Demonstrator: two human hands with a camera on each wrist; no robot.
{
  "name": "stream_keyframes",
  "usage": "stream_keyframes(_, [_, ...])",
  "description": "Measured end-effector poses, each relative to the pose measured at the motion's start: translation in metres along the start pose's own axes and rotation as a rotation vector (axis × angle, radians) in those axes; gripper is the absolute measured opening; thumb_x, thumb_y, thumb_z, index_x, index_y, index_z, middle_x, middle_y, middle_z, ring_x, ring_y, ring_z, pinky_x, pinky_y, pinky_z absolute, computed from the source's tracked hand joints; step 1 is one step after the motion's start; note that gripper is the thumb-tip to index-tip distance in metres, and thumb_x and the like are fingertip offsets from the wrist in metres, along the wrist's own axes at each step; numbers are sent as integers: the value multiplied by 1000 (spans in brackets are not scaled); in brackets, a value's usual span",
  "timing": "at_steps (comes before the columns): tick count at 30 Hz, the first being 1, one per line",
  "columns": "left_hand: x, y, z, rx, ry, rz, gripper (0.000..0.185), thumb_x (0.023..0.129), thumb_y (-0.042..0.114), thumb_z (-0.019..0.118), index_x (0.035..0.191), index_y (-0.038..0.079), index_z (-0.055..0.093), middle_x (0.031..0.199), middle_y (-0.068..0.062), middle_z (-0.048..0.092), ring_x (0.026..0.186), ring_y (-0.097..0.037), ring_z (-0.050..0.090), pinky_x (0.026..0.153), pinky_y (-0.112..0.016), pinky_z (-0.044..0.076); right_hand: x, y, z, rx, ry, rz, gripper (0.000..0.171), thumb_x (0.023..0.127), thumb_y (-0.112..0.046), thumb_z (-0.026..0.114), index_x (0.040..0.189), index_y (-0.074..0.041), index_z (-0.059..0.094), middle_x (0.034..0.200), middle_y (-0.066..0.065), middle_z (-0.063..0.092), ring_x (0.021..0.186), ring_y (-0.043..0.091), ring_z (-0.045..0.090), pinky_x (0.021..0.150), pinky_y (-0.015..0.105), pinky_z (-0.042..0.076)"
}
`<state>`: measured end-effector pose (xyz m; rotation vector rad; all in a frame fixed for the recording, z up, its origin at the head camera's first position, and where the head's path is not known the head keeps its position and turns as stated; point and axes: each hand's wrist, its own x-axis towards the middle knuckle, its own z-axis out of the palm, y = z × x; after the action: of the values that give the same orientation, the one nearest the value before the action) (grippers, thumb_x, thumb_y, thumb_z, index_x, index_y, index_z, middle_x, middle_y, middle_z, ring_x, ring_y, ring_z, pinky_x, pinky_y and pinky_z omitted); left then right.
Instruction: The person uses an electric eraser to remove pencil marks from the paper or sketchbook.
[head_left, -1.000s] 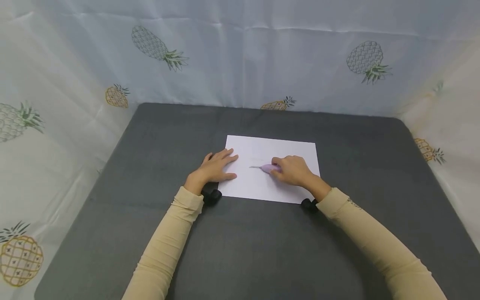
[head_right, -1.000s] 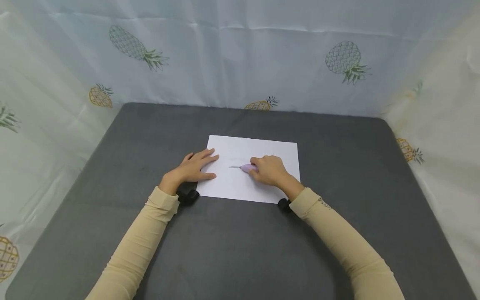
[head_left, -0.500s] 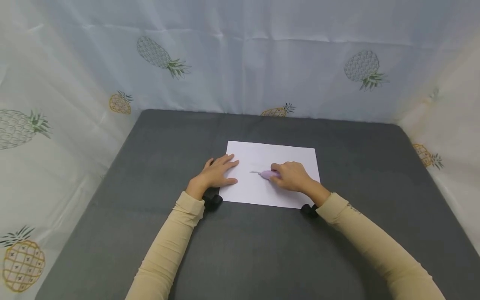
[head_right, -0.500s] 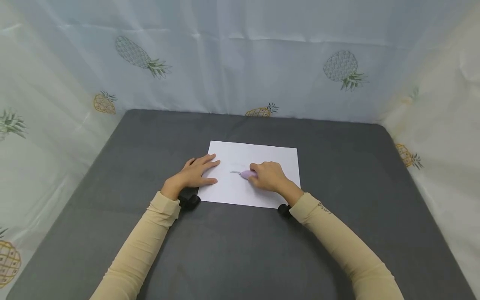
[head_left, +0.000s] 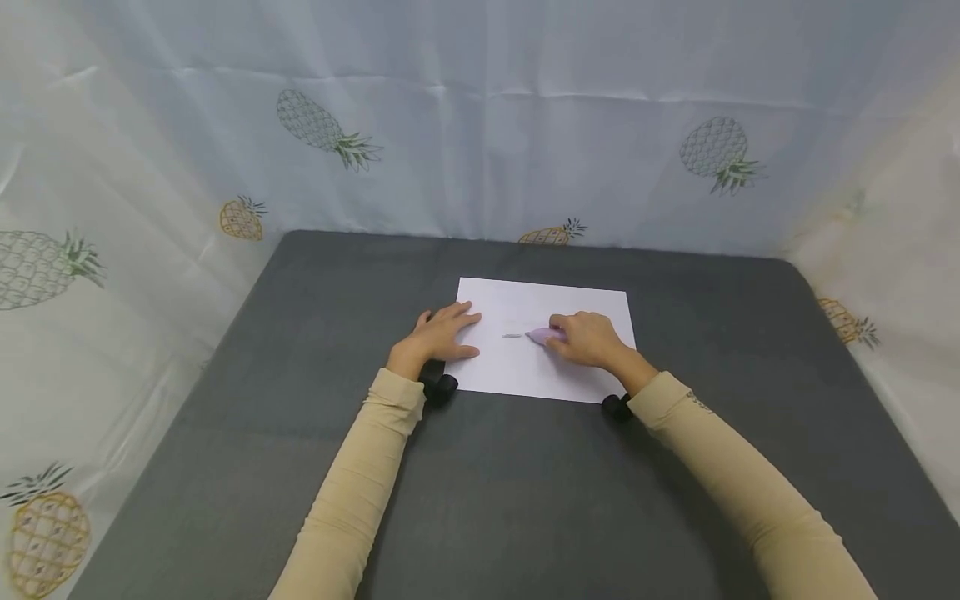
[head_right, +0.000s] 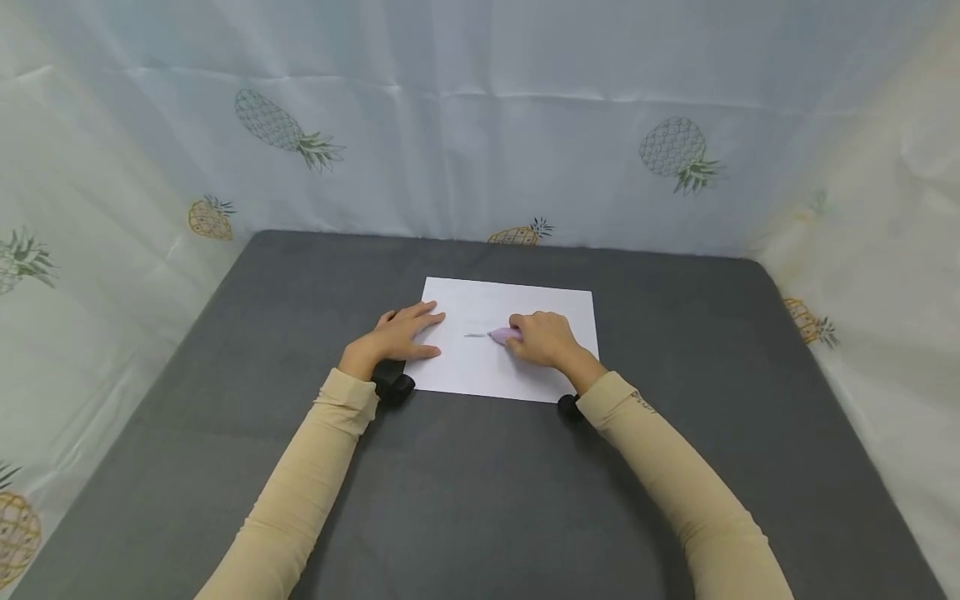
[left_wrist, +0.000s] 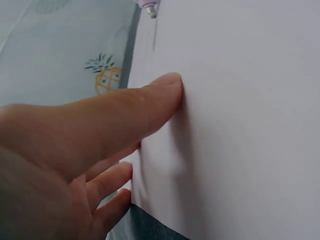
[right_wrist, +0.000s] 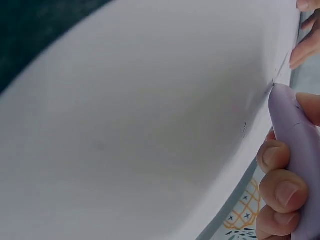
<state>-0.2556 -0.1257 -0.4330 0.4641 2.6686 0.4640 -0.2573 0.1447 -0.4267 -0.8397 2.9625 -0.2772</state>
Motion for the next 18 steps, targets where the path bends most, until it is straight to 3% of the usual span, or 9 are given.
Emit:
stream_keyframes(7, [2, 1, 1, -49, -2, -16, 68, 93, 37, 60, 152, 20, 30, 165, -3, 14, 154, -27, 13, 122, -59, 2, 8, -2, -4, -15, -75, 20, 24, 90, -26, 60, 103, -7, 65, 80, 10, 68, 66, 19, 51, 56, 27, 34])
stream_keyframes(10, [2, 1, 3, -61, -2, -13, 68, 94, 37, 60, 152, 21, 30, 165, -3, 13, 154, -27, 13, 122, -59, 2, 8, -5, -6, -40, -88, 12, 25, 89, -28, 60, 104, -8, 65, 79, 9, 67, 65, 18, 49, 55, 25, 29])
stream_keyframes(18, [0, 1, 1, -49, -4, -10, 67, 94, 37, 59, 153, 20, 30, 165, -3, 13, 154, -28, 14, 122, -59, 3, 9, -6, -6, -53, -90, 0, 24, 89, -27, 61, 103, -9, 65, 77, 8, 67, 64, 17, 48, 54, 25, 30])
